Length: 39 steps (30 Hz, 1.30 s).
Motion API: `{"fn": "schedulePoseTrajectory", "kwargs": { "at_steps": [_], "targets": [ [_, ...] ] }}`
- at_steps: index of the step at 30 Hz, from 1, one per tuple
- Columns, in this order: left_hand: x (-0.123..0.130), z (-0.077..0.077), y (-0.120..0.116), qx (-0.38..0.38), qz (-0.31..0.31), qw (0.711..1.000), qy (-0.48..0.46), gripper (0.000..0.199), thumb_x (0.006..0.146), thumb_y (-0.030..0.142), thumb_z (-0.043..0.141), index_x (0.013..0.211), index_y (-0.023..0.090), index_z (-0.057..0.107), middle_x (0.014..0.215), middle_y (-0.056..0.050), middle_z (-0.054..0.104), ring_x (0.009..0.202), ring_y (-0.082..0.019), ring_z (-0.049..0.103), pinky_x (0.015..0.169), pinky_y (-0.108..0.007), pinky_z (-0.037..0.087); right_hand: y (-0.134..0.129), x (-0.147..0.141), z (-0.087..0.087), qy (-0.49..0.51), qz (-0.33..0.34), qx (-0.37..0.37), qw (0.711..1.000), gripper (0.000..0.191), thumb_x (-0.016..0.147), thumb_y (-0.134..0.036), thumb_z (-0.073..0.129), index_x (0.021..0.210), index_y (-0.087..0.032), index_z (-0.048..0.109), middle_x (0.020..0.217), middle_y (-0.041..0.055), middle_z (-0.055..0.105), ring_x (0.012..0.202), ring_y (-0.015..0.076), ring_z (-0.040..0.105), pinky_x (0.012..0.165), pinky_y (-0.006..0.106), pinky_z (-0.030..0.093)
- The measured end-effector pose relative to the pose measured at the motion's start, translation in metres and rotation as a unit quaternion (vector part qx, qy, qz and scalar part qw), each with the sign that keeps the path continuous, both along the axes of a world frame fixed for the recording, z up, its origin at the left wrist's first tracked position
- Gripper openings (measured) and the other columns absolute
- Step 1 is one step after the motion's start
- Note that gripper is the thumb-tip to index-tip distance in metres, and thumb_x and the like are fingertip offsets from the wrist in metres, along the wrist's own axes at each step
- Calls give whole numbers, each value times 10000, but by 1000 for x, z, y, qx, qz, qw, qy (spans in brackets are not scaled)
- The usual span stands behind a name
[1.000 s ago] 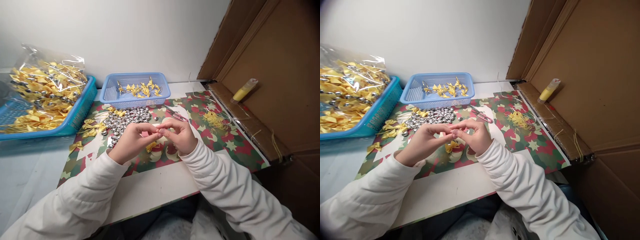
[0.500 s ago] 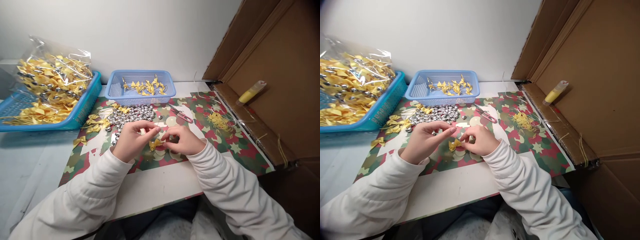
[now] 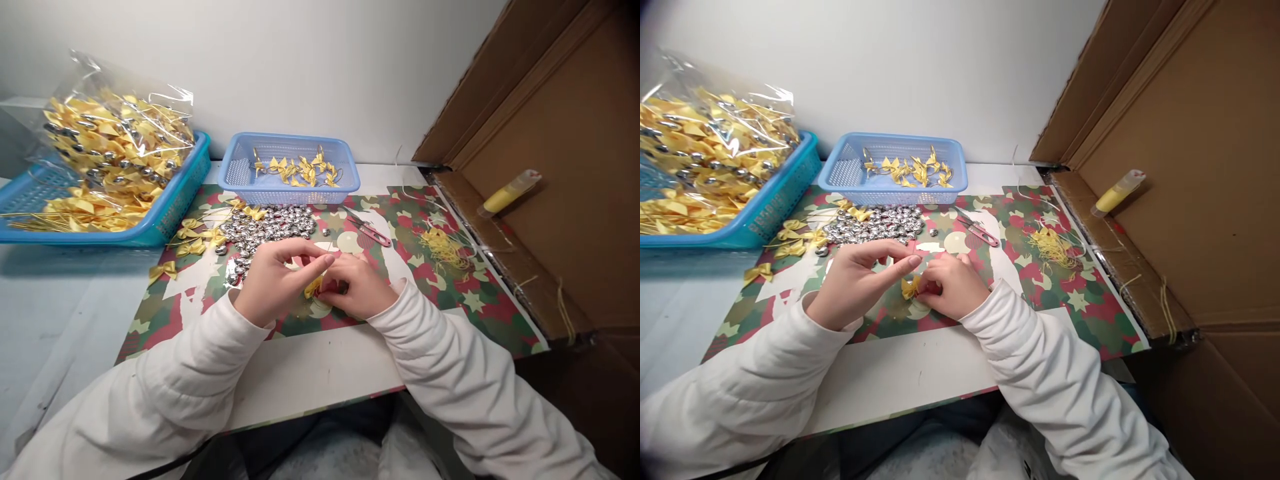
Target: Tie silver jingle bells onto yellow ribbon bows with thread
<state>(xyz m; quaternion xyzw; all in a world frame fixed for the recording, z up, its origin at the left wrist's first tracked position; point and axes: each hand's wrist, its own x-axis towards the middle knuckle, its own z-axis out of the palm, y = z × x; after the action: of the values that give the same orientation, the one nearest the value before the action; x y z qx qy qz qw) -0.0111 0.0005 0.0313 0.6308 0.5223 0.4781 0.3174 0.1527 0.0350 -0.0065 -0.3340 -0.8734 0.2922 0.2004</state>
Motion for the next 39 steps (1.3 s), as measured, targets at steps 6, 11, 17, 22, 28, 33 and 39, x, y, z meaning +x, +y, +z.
{"fn": "schedulePoseTrajectory", "kwargs": {
  "at_steps": [6, 11, 17, 22, 28, 33, 39],
  "targets": [
    [1, 5, -4, 16, 8, 1000, -13, 141, 757, 244, 702, 638, 168, 695, 657, -26, 709, 611, -146, 602, 579, -258, 469, 0, -2, -2, 5, -15, 18, 1000, 116, 710, -102, 728, 715, -187, 648, 819, 4, 687, 876, 192, 570, 756, 318, 312],
    [1, 10, -7, 22, 9, 999, -22, 139, 760, 244, 693, 641, 172, 693, 640, -22, 701, 611, -152, 611, 586, -267, 482, 1, -3, -3, -9, -23, 36, 999, 74, 757, -153, 724, 745, -193, 662, 823, 6, 692, 889, 196, 564, 791, 335, 304],
    [2, 13, -8, 21, 3, 1000, -20, 155, 771, 242, 684, 632, 174, 684, 638, -21, 696, 611, -152, 607, 592, -273, 480, 0, -4, -6, -9, -32, 59, 998, 60, 765, -161, 717, 750, -198, 672, 788, 5, 688, 886, 199, 563, 792, 342, 283],
    [4, 12, -10, 24, -10, 999, -40, 150, 775, 220, 686, 632, 174, 690, 637, -22, 685, 612, -150, 591, 595, -280, 471, 0, -6, -7, -11, -38, 72, 997, 26, 782, -200, 711, 798, -205, 691, 754, 12, 682, 854, 205, 569, 749, 338, 279],
    [4, 13, -11, 20, -19, 998, -51, 136, 772, 216, 687, 641, 181, 694, 663, -28, 700, 626, -155, 593, 603, -286, 476, -1, -6, -7, -12, -42, 77, 996, 17, 804, -209, 677, 819, -203, 681, 915, 38, 707, 889, 202, 575, 764, 345, 296],
    [2, 12, -9, 26, 13, 999, -32, 149, 762, 243, 689, 625, 183, 678, 631, -16, 691, 603, -149, 595, 584, -273, 475, -1, -3, -3, -21, -35, 64, 997, 109, 762, -227, 726, 740, -194, 625, 764, -2, 681, 818, 189, 552, 752, 330, 274],
    [1, 10, -7, 36, 36, 998, -38, 119, 754, 205, 701, 639, 178, 690, 645, 0, 701, 598, -125, 584, 566, -240, 460, -1, -2, -3, -15, -33, 54, 998, 142, 765, -221, 743, 713, -190, 615, 771, -13, 692, 790, 171, 540, 752, 323, 260]
  ]
}}
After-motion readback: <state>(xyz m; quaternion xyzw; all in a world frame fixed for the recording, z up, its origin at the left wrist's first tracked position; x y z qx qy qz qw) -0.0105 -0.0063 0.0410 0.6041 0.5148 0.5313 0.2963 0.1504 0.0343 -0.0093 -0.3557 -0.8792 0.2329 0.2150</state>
